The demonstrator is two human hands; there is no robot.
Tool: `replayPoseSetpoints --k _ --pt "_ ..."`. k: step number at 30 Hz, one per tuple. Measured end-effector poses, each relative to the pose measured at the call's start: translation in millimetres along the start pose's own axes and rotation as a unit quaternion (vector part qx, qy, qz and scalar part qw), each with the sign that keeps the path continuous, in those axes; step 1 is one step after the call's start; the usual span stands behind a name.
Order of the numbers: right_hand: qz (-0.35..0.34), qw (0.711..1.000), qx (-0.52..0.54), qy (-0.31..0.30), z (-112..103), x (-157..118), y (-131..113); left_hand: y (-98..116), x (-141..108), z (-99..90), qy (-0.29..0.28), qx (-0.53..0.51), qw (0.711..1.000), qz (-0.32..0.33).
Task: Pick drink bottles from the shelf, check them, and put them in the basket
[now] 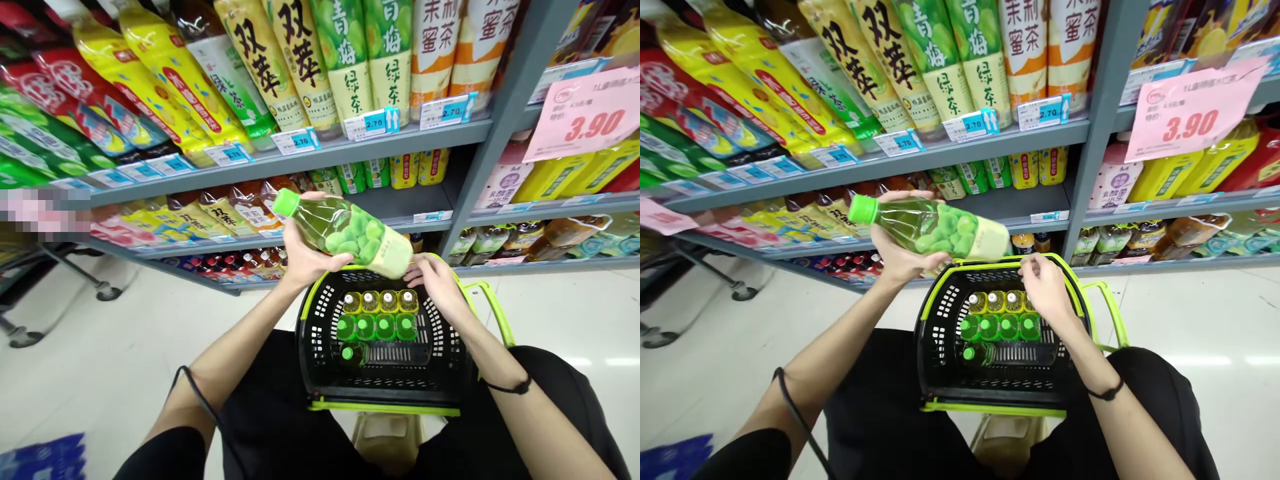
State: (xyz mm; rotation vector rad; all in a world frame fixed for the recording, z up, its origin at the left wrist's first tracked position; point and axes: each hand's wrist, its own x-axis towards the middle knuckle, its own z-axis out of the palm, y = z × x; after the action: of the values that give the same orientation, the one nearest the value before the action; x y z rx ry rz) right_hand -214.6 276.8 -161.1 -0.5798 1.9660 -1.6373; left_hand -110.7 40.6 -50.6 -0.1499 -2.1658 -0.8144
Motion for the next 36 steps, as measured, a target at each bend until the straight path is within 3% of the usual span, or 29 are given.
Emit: replayPoseSetpoints --k 1,2,4,6,8,17,21,25,28,36 --pt "0.030 0.990 0.136 -0.033 7 -2 1 8 -6 4.8 -0.006 -0.073 0.996 -0.045" --pt "0.066 0.960 0.257 -0.086 14 -5 1 14 -12 8.7 -0.019 -0.137 0.986 -0.088" --pt "0.136 0.870 0.422 -0.215 31 -17 2 18 -26 12.9 -0.050 -0.230 0.957 -0.168" --pt "0.182 0.801 0.492 -0.289 46 -31 3 14 -39 12.4 -0.083 -0.281 0.926 -0.239" --pt "0.206 0.778 0.514 -0.298 58 -42 5 6 -53 8.5 -0.100 -0.312 0.901 -0.286" --pt "0.265 0.789 0.465 -0.301 80 -49 17 -25 -94 -7.5 -0.079 -0.386 0.848 -0.356" --pt "0.318 0.814 0.378 -0.305 90 -46 29 -18 -100 -13.9 -0.111 -0.354 0.869 -0.327" --pt "0.362 0.839 0.303 -0.272 99 -43 40 1 -103 -16.5 -0.204 -0.303 0.893 -0.262" --pt "0.359 0.843 0.286 -0.280 100 -44 44 14 -103 -13.9 -0.245 -0.255 0.897 -0.264" --pt "0.398 0.807 0.318 -0.298 93 -43 42 9 -111 -2.8 -0.210 -0.179 0.909 -0.312"
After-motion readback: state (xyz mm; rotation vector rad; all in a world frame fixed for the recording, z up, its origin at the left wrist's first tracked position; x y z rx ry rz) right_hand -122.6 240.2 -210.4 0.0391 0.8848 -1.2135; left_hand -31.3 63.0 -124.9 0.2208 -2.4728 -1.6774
